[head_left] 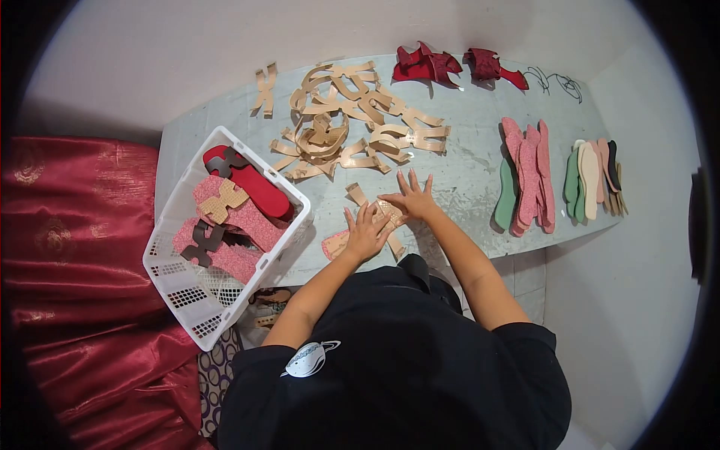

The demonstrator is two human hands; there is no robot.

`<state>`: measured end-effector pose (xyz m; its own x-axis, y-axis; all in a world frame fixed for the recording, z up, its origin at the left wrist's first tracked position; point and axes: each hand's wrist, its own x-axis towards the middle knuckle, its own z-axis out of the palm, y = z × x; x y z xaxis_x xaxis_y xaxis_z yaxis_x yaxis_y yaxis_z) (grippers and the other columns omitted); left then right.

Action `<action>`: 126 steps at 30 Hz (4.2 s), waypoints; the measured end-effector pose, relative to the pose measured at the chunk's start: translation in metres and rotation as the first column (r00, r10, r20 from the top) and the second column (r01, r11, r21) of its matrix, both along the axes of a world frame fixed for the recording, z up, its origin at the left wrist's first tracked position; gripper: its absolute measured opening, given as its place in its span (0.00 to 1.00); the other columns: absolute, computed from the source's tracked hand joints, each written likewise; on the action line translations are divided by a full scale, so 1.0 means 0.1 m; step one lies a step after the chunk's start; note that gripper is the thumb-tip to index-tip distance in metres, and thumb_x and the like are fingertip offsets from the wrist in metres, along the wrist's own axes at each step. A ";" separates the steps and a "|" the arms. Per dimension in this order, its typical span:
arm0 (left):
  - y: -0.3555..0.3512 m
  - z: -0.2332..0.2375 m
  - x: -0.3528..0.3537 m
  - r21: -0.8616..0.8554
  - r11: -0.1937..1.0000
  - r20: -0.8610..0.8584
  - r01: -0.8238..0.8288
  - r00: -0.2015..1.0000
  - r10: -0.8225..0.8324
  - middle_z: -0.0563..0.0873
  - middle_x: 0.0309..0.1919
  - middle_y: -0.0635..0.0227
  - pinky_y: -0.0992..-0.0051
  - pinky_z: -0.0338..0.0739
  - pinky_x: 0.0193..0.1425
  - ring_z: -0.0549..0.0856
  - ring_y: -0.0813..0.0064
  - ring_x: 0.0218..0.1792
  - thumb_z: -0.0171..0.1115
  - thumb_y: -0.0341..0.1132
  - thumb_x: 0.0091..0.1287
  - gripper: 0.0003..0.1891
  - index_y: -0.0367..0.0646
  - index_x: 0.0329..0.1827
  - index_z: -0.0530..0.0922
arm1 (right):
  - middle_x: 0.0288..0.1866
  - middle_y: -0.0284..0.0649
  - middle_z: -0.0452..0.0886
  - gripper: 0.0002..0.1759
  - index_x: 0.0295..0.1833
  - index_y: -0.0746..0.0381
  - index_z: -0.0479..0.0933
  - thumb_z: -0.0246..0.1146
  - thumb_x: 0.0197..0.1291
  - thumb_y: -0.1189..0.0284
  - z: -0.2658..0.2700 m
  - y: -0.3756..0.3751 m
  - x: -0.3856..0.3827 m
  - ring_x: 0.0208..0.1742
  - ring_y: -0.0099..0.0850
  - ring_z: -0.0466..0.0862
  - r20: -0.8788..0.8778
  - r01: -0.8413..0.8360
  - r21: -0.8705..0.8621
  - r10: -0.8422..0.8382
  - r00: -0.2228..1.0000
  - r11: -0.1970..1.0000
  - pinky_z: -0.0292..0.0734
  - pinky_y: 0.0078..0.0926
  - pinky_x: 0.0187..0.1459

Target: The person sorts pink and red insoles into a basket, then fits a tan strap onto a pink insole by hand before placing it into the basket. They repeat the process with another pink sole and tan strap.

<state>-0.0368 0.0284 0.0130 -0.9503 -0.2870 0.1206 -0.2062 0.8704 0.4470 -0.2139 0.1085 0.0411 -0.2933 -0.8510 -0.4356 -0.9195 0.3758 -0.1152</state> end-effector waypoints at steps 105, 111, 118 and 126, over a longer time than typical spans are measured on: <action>-0.18 -0.02 -0.09 0.284 0.862 0.342 -0.420 0.884 0.318 0.45 0.73 0.68 0.49 0.34 0.70 0.46 0.63 0.73 0.79 0.52 0.22 0.70 0.57 0.73 0.42 | 0.75 0.47 0.36 0.49 0.68 0.24 0.49 0.66 0.38 0.43 -0.13 0.33 0.54 0.73 0.59 0.34 0.076 0.440 -0.081 -0.435 0.897 0.894 0.32 0.80 0.55; -0.18 -0.13 -0.02 0.275 0.891 0.223 -0.360 0.926 0.305 0.49 0.73 0.67 0.48 0.36 0.69 0.49 0.63 0.72 0.77 0.54 0.25 0.64 0.60 0.72 0.50 | 0.75 0.47 0.36 0.50 0.68 0.24 0.50 0.67 0.37 0.43 -0.11 0.33 0.56 0.73 0.58 0.34 0.084 0.453 -0.077 -0.447 0.891 0.888 0.31 0.80 0.56; -0.17 -0.14 -0.04 0.226 0.903 0.220 -0.365 0.922 0.318 0.51 0.72 0.65 0.47 0.37 0.69 0.50 0.62 0.72 0.74 0.55 0.32 0.58 0.60 0.72 0.52 | 0.75 0.49 0.38 0.48 0.68 0.25 0.52 0.64 0.37 0.39 -0.12 0.35 0.55 0.73 0.59 0.34 0.079 0.438 -0.122 -0.431 0.899 0.890 0.31 0.80 0.56; -0.13 -0.10 -0.02 0.193 0.915 0.173 -0.354 0.930 0.323 0.48 0.72 0.61 0.47 0.36 0.69 0.48 0.59 0.72 0.72 0.55 0.35 0.52 0.67 0.70 0.57 | 0.73 0.34 0.51 0.43 0.68 0.39 0.59 0.59 0.43 0.40 -0.32 0.45 0.61 0.74 0.47 0.43 -0.196 0.147 -0.361 -0.229 0.954 0.921 0.33 0.76 0.59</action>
